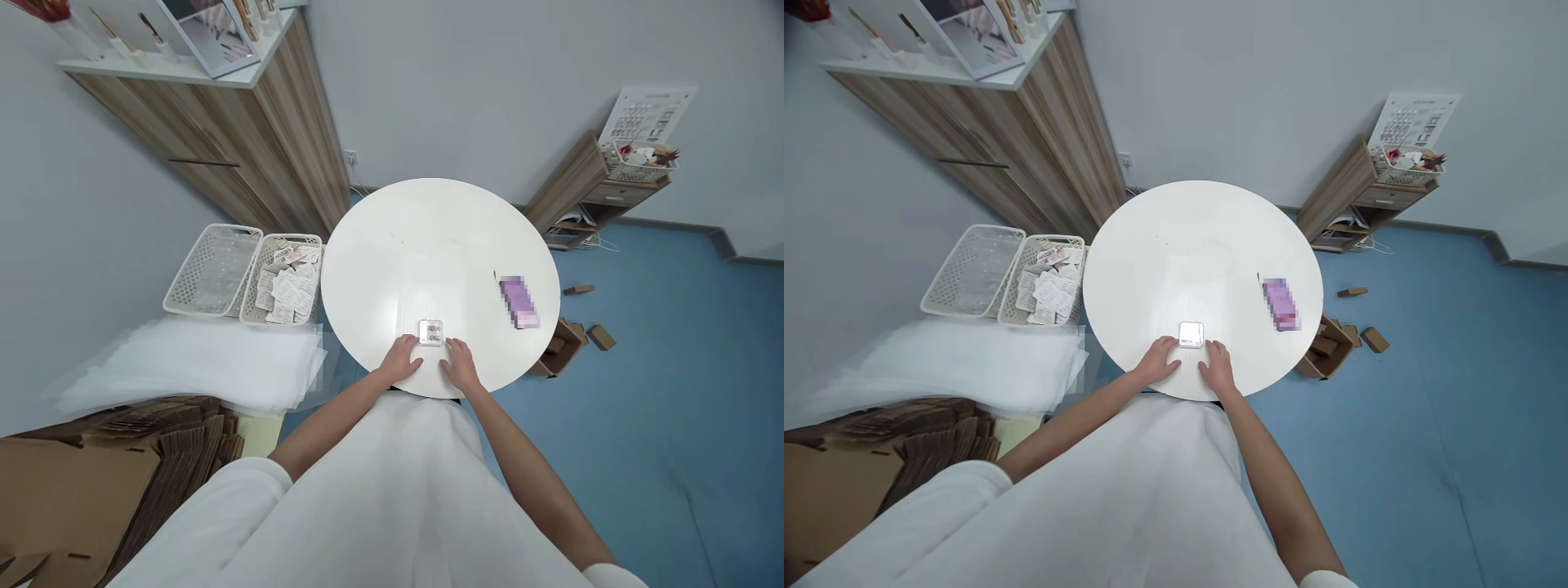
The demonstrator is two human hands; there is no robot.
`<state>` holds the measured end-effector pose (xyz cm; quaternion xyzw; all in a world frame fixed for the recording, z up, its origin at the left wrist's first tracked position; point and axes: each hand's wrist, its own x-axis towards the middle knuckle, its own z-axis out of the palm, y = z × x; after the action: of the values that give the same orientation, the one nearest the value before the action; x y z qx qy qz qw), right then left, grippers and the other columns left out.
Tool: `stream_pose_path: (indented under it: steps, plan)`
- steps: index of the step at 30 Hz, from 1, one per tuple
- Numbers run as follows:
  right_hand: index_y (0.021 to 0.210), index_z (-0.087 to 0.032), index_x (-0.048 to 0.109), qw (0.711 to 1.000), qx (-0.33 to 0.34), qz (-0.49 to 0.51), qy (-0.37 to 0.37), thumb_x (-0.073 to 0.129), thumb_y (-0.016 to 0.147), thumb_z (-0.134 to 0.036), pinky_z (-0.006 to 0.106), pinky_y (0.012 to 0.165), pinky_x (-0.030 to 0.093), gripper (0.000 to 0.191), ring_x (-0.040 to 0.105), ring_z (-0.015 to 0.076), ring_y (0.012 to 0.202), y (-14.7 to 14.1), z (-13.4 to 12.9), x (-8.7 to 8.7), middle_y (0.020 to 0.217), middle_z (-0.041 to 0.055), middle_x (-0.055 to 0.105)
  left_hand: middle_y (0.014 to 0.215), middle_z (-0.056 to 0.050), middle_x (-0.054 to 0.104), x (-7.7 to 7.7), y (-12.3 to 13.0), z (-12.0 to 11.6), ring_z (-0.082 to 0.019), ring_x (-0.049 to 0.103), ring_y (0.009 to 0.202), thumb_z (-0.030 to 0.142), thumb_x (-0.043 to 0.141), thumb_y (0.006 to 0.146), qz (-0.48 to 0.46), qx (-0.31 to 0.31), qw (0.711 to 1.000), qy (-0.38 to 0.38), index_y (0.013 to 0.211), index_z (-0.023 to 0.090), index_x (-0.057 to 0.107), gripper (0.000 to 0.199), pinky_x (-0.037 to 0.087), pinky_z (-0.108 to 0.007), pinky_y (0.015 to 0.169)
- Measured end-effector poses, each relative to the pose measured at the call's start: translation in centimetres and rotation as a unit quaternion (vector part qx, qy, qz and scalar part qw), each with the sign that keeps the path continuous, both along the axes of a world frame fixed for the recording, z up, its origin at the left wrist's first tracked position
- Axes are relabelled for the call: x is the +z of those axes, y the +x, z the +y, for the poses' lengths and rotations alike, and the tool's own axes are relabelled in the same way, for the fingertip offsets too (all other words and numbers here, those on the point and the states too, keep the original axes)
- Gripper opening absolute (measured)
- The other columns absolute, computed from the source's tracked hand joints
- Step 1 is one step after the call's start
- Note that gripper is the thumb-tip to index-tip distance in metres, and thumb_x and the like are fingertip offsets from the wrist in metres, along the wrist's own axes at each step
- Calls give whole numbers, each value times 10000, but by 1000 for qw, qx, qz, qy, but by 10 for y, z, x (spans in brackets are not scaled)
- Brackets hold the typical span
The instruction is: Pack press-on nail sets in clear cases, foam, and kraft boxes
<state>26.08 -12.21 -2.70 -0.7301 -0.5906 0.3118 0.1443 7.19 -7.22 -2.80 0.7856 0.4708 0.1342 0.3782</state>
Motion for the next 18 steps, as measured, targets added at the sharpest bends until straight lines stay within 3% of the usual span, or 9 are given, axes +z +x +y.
stream_pose_path:
  steps: [3,6,12,18]
  plan:
    - [1228,-213,399,998,-9,-56,9,562,694,-300,434,909,356,565,352,292,1167,2,-18,-1,1287,117,361,1118,-89,474,1,-12,-6,-271,442,1034,344,652,633,52,-34,997,36,1082,209,498,494,361,-424,884]
    - [1131,-222,480,994,45,-99,15,615,667,-306,447,860,376,490,391,302,1119,7,-30,-4,1255,121,404,1078,-78,492,3,-24,-8,-280,445,1018,334,709,569,78,-76,993,46,975,225,546,451,334,-429,883]
    - [959,-237,576,985,137,-100,43,526,763,-250,391,807,411,203,440,254,1056,23,-26,-8,1161,83,499,1023,-51,525,4,-36,-6,-238,460,993,226,627,678,51,-105,992,38,841,243,566,175,319,-382,869]
    - [866,-219,603,968,194,-148,64,424,826,-200,357,775,389,185,485,229,945,23,-19,-11,1089,76,550,974,-53,550,5,-35,-5,-210,479,941,183,511,761,46,-110,991,58,771,229,577,81,309,-367,861]
